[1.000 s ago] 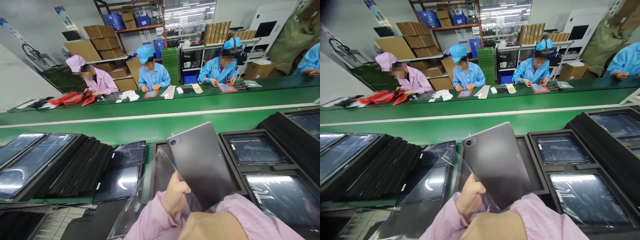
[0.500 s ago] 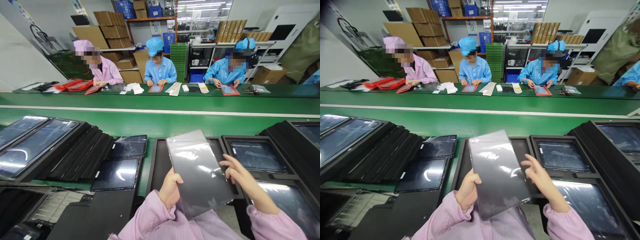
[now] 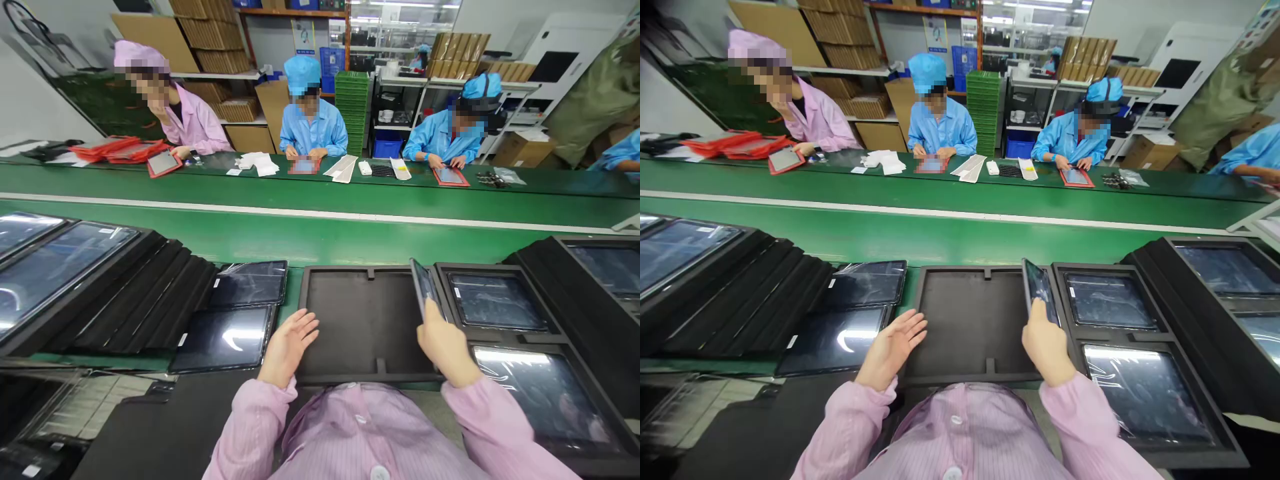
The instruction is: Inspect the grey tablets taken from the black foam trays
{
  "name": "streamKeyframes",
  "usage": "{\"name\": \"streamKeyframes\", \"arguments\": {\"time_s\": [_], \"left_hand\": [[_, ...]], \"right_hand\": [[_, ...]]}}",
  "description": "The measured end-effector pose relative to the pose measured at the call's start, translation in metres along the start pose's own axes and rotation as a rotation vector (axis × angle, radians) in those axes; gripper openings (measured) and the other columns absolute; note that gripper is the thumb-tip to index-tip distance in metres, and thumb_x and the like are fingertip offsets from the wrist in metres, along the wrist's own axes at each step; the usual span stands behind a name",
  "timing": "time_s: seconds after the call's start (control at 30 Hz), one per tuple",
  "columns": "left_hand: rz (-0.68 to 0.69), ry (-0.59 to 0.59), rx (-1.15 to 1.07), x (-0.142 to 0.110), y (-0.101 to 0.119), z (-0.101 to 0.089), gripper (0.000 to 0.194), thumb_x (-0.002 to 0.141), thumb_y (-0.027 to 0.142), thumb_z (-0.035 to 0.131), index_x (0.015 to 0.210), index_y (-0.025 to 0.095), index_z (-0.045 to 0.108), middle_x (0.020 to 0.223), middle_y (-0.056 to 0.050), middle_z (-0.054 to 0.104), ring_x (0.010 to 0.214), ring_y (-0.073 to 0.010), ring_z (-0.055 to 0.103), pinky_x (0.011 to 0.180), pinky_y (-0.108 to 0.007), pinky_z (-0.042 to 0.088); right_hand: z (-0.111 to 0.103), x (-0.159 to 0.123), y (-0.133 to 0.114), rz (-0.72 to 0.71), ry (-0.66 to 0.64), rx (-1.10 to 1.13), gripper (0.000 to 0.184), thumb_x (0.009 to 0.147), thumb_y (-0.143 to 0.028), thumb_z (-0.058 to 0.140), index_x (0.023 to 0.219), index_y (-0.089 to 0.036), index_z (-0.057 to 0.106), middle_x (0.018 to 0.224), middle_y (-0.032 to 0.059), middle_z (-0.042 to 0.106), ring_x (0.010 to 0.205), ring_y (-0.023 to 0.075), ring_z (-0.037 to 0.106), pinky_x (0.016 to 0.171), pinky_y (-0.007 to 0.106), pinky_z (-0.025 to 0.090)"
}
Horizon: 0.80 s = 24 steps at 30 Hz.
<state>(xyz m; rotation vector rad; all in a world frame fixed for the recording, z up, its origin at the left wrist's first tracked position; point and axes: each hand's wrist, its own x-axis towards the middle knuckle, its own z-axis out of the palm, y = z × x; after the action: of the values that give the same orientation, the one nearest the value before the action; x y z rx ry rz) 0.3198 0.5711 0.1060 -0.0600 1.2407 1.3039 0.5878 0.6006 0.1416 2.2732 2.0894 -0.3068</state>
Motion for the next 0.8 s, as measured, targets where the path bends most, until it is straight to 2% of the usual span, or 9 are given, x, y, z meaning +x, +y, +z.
{"name": "streamKeyframes", "arguments": {"time_s": [0.07, 0.1, 0.17, 0.23, 0.37, 0.47, 0.53, 0.63, 0.8], "left_hand": [[0.037, 0.103, -0.072, 0.004, 0.01, -0.019, 0.02, 0.07, 0.004, 0.046, 0.081, 0.015, 0.058, 0.077, -0.007, 0.064, 0.064, -0.0145, 0.062, 0.062, -0.027, 0.05], [0.053, 0.148, -0.098, 0.004, 0.014, -0.029, 0.018, 0.072, 0.003, 0.045, 0.078, 0.015, 0.057, 0.074, -0.006, 0.063, 0.062, -0.0135, 0.061, 0.061, -0.026, 0.05], [0.082, 0.23, -0.13, 0.004, 0.021, -0.046, 0.018, 0.074, 0.003, 0.043, 0.076, 0.016, 0.055, 0.072, -0.004, 0.061, 0.061, -0.0122, 0.059, 0.059, -0.024, 0.049], [0.107, 0.31, -0.152, 0.003, 0.025, -0.063, 0.018, 0.076, 0.003, 0.042, 0.074, 0.017, 0.054, 0.072, -0.003, 0.059, 0.06, -0.0115, 0.058, 0.059, -0.023, 0.049], [0.128, 0.533, -0.221, 0.01, 0.022, -0.095, 0.013, 0.077, 0.006, 0.045, 0.073, 0.018, 0.05, 0.078, -0.003, 0.056, 0.067, -0.0127, 0.057, 0.065, -0.026, 0.048], [0.127, 0.696, -0.254, 0.021, 0.013, -0.112, 0.007, 0.076, 0.012, 0.053, 0.078, 0.019, 0.05, 0.09, -0.005, 0.055, 0.09, -0.0177, 0.058, 0.078, -0.033, 0.046], [0.126, 0.759, -0.27, 0.026, 0.008, -0.12, 0.018, 0.073, 0.017, 0.062, 0.087, 0.02, 0.051, 0.1, -0.005, 0.055, 0.105, -0.0209, 0.053, 0.084, -0.037, 0.043], [0.097, 0.781, -0.313, 0.032, 0.01, -0.132, 0.03, 0.072, 0.022, 0.066, 0.099, 0.02, 0.052, 0.107, -0.007, 0.055, 0.109, -0.0227, 0.052, 0.082, -0.036, 0.044], [0.006, 0.758, -0.385, 0.042, 0.026, -0.148, 0.029, 0.084, 0.033, 0.058, 0.106, 0.015, 0.055, 0.104, -0.007, 0.058, 0.087, -0.0179, 0.059, 0.072, -0.034, 0.05]], "right_hand": [[0.03, 0.003, -0.024, -0.068, 0.022, -0.104, 0.05, 0.083, -0.011, 0.035, 0.13, 0.005, 0.044, 0.119, 0.036, 0.054, 0.07, 0.0326, 0.07, 0.057, 0.042, 0.055], [0.045, 0.004, -0.031, -0.103, 0.034, -0.122, 0.048, 0.084, -0.012, 0.035, 0.128, 0.004, 0.046, 0.127, 0.0369, 0.046, 0.068, 0.0315, 0.07, 0.054, 0.04, 0.055], [0.07, 0.004, -0.033, -0.164, 0.057, -0.117, 0.046, 0.089, -0.017, 0.031, 0.127, 0.001, 0.05, 0.134, 0.0337, 0.041, 0.067, 0.0297, 0.071, 0.051, 0.04, 0.055], [0.084, 0.004, -0.021, -0.224, 0.079, -0.067, 0.046, 0.092, -0.026, 0.028, 0.125, -0.006, 0.053, 0.135, 0.0265, 0.045, 0.072, 0.0292, 0.071, 0.056, 0.041, 0.056], [0.088, 0.013, 0.006, -0.211, 0.019, 0.057, 0.049, 0.089, -0.042, 0.032, 0.122, -0.016, 0.057, 0.137, 0.016, 0.047, 0.091, 0.0306, 0.068, 0.07, 0.045, 0.056], [0.083, 0.018, 0.006, -0.141, -0.029, 0.111, 0.058, 0.087, -0.048, 0.027, 0.124, -0.013, 0.055, 0.14, 0.0159, 0.043, 0.102, 0.0351, 0.063, 0.075, 0.05, 0.054], [0.08, 0.016, 0.001, -0.092, -0.062, 0.131, 0.065, 0.087, -0.05, 0.022, 0.126, -0.01, 0.053, 0.142, 0.0166, 0.039, 0.106, 0.0378, 0.06, 0.077, 0.053, 0.052], [0.078, 0.013, -0.005, -0.049, -0.103, 0.156, 0.07, 0.085, -0.053, 0.019, 0.129, -0.009, 0.05, 0.144, 0.0162, 0.036, 0.11, 0.0401, 0.056, 0.08, 0.056, 0.049], [0.082, 0.019, -0.005, 0.014, -0.12, 0.168, 0.072, 0.082, -0.054, 0.018, 0.132, -0.011, 0.047, 0.147, 0.013, 0.033, 0.117, 0.0388, 0.052, 0.085, 0.055, 0.048]]}}
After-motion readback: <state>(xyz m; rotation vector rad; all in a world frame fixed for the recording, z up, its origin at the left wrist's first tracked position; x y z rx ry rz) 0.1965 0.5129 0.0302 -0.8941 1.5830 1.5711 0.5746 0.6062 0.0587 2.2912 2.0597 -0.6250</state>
